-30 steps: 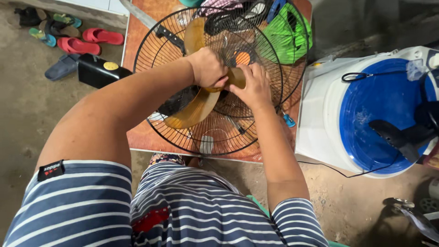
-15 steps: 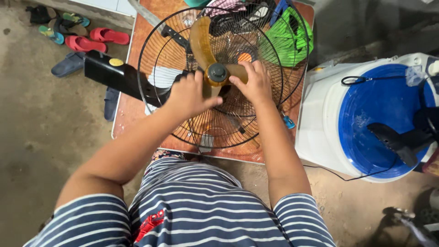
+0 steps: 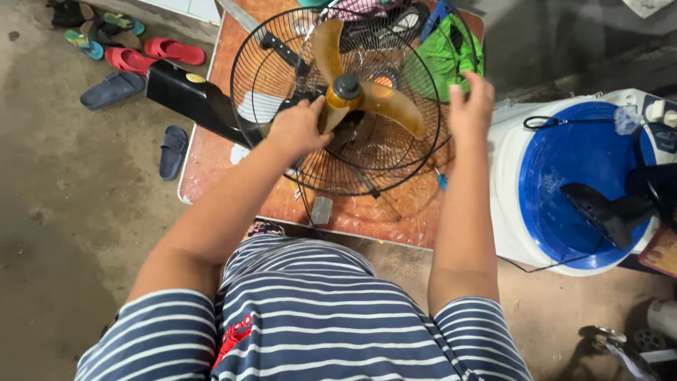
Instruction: The person disassembles a standing fan by removing the front grill and then the fan blades. They use a knife to pry off the grill and then unscrew the central nut to remove the blades.
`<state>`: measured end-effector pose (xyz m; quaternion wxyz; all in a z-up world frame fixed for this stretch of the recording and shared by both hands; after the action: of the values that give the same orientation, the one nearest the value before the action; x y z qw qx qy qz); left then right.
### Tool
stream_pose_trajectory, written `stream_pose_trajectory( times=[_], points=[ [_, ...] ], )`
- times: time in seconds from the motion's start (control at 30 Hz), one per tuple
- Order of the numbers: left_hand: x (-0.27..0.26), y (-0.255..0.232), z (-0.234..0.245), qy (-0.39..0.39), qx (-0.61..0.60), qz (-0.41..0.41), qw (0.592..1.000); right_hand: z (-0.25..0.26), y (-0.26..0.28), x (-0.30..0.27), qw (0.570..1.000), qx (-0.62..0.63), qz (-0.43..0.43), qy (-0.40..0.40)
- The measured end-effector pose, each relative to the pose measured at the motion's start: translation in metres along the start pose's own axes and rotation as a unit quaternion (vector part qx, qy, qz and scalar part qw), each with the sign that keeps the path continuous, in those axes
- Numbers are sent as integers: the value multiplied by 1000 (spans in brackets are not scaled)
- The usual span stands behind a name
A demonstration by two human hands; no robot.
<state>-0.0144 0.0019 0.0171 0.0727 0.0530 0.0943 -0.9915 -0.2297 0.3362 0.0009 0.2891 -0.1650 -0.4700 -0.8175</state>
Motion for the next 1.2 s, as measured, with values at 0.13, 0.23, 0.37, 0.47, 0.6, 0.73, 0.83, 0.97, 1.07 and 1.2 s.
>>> stream_pose_trajectory(
  times=[0.13,0.23,0.37,0.47,0.6,0.73,0.83,0.97,1.07,1.2],
  points=[
    [9,5,6,8,-17,-13,1000,5,-50,-55,868,258,-418,-79],
    [18,6,8,22,-20,-13,999,-22,-45,-98,743,460,-485,-18],
    [26,9,6,19,-25,-16,999,-58,-31,-131,688,589,-421,47],
    [26,14,7,43,-3,-36,998,-71,-19,-148,682,541,-490,-43],
    [20,19,11,47,34,-39,998,-58,-18,-177,753,511,-414,-2],
    [18,6,8,41,64,0,997,-35,-16,-143,949,286,-121,54],
    [22,0,11,34,64,14,997,-18,17,-101,998,53,-40,-2],
    [25,-4,14,71,75,28,994,-42,89,-38,994,53,-60,73],
    [24,-7,19,79,79,35,993,-96,121,5,984,25,-32,175],
    [19,-12,22,72,73,42,994,-164,129,43,957,-154,-71,235]
  ],
)
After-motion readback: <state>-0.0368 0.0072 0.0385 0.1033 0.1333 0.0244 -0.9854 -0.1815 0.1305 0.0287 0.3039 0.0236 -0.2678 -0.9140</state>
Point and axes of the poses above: each hand's wrist, its own x-axis towards the middle knuckle, its own z-axis out of the back of the hand, y = z × x, the point moved 2 cm from there along x, towards the middle knuckle, and after that the axes turned 14 degrees about x, right-handed, at the moved point
